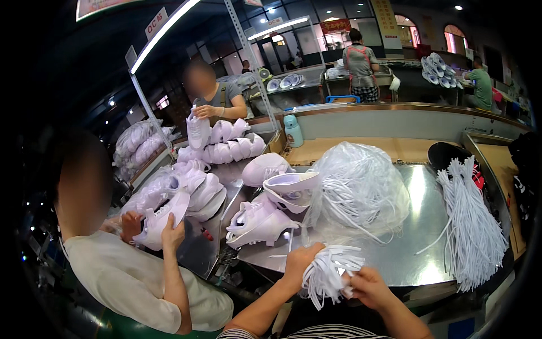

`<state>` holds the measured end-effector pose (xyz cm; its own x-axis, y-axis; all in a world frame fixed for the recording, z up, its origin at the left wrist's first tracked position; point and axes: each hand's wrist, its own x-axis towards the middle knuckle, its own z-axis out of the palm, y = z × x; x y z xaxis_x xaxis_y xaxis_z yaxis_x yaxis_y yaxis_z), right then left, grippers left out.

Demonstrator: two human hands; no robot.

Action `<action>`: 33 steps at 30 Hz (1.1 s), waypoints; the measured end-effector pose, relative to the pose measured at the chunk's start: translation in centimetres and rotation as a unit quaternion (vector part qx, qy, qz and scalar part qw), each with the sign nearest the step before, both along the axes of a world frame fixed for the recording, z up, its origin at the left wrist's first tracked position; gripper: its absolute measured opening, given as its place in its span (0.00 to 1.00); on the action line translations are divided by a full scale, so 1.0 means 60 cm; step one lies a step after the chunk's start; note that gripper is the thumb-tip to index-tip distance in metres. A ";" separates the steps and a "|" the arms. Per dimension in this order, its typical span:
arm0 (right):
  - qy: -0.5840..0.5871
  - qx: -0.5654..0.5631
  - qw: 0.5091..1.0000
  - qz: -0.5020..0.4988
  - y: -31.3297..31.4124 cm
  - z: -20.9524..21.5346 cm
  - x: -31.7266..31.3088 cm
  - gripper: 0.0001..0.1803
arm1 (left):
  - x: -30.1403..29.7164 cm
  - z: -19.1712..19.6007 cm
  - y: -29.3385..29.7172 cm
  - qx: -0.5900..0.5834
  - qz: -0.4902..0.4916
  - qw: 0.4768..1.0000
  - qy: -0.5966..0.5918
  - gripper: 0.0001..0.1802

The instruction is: The person bundles white shoelaces by hand, taking a group of laces and wrapping another lace around them to secure the bundle.

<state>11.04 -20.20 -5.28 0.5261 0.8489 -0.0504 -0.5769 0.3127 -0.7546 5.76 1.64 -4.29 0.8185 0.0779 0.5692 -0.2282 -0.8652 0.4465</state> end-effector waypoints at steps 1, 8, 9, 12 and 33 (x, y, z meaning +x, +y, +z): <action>-0.190 0.038 0.973 0.123 0.000 -0.011 0.015 0.07 | -0.002 0.001 0.005 -0.024 -0.001 1.000 0.005 0.13; -0.277 0.169 0.898 0.298 -0.020 0.096 -0.042 0.12 | 0.043 -0.133 0.134 -0.692 0.090 0.716 -0.015 0.18; -0.235 0.260 0.888 0.297 -0.026 0.087 -0.051 0.13 | 0.063 -0.164 0.112 -0.639 0.082 0.764 -0.019 0.19; -0.363 0.112 0.902 0.204 -0.048 0.079 -0.030 0.13 | 0.019 -0.171 0.170 -0.427 0.089 0.899 -0.040 0.21; -0.224 -0.074 0.951 -0.198 0.056 0.051 0.083 0.13 | 0.025 -0.125 0.111 -0.655 -0.394 0.624 0.163 0.33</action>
<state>16.01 -16.86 -2.24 0.8005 0.5801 0.1505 -0.0453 0.3089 -0.9500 7.29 8.31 -11.79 0.9518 -0.1987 0.2336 -0.0650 0.6137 0.7869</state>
